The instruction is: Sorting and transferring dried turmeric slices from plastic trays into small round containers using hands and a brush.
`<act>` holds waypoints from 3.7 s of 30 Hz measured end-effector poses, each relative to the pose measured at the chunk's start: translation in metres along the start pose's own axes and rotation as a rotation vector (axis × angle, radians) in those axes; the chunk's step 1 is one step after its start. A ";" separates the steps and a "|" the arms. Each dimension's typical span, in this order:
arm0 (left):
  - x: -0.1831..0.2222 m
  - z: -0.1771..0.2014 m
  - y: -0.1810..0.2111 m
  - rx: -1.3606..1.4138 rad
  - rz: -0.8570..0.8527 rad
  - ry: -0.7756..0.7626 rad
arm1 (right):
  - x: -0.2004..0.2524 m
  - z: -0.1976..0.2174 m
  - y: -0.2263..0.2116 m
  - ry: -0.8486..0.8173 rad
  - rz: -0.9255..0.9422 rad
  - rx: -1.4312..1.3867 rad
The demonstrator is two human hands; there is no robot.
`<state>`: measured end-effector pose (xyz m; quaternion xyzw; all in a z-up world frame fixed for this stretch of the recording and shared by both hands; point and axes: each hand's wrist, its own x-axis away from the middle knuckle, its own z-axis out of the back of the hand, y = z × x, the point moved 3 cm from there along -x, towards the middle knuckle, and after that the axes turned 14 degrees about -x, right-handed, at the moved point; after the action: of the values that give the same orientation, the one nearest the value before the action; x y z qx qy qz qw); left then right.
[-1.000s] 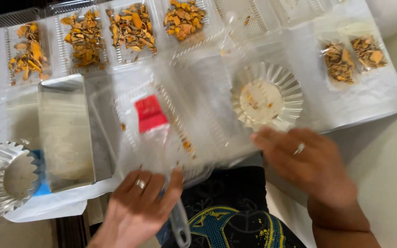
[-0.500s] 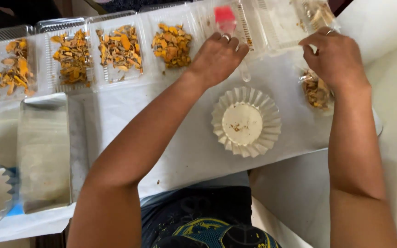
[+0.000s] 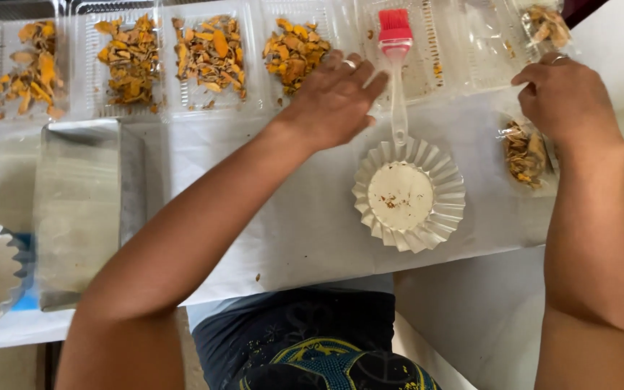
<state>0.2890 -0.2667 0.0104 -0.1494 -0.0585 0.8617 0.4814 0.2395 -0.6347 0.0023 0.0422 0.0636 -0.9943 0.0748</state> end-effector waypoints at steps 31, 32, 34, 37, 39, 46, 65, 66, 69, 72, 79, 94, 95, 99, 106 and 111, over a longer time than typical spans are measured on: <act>0.195 0.022 0.061 -0.303 0.264 -0.419 | 0.136 0.076 -0.233 -0.300 -0.137 -0.328; 0.202 0.027 0.065 -0.307 0.271 -0.410 | 0.142 0.074 -0.233 -0.325 -0.211 -0.345; 0.223 0.035 0.075 -0.322 0.288 -0.315 | 0.155 0.073 -0.233 -0.267 -0.216 -0.395; 0.245 0.052 0.090 -0.331 0.320 -0.145 | 0.168 0.074 -0.237 -0.265 -0.353 -0.453; 0.254 0.064 0.099 -0.325 0.336 -0.083 | 0.176 0.066 -0.237 -0.329 -0.481 -0.467; 0.275 0.090 0.127 -0.294 0.305 -0.075 | 0.176 0.031 -0.238 -0.241 -0.254 -0.479; 0.308 0.150 0.103 0.093 0.394 0.193 | 0.160 0.043 -0.225 0.174 0.004 -0.468; 0.303 0.146 0.104 0.101 0.372 0.202 | 0.139 0.044 -0.218 0.184 -0.016 -0.459; 0.293 0.136 0.108 0.067 0.340 0.229 | 0.084 0.056 -0.225 0.241 0.222 -0.439; 0.289 0.134 0.107 0.111 0.341 0.214 | 0.036 0.055 -0.245 -0.045 -0.222 -0.372; 0.297 0.128 0.100 0.182 0.408 0.198 | 0.011 0.044 -0.256 -0.126 -0.351 -0.605; 0.279 0.143 0.090 0.200 0.416 0.379 | 0.089 0.063 -0.271 0.642 0.164 -0.691; 0.273 0.146 0.089 0.207 0.424 0.413 | 0.097 0.067 -0.280 0.635 0.166 -0.650; 0.252 0.137 0.092 0.165 0.514 0.434 | 0.150 0.058 -0.327 0.579 0.206 -0.527; 0.255 0.123 0.088 -0.150 0.598 0.383 | 0.172 0.042 -0.404 0.230 0.867 -0.865; 0.281 0.112 0.089 -0.011 0.585 0.421 | 0.167 0.034 -0.393 -0.007 1.043 -1.015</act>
<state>0.0433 -0.0713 0.0383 -0.3369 0.0825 0.9130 0.2149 0.0116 -0.2783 0.0679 0.0242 0.4883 -0.6776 0.5494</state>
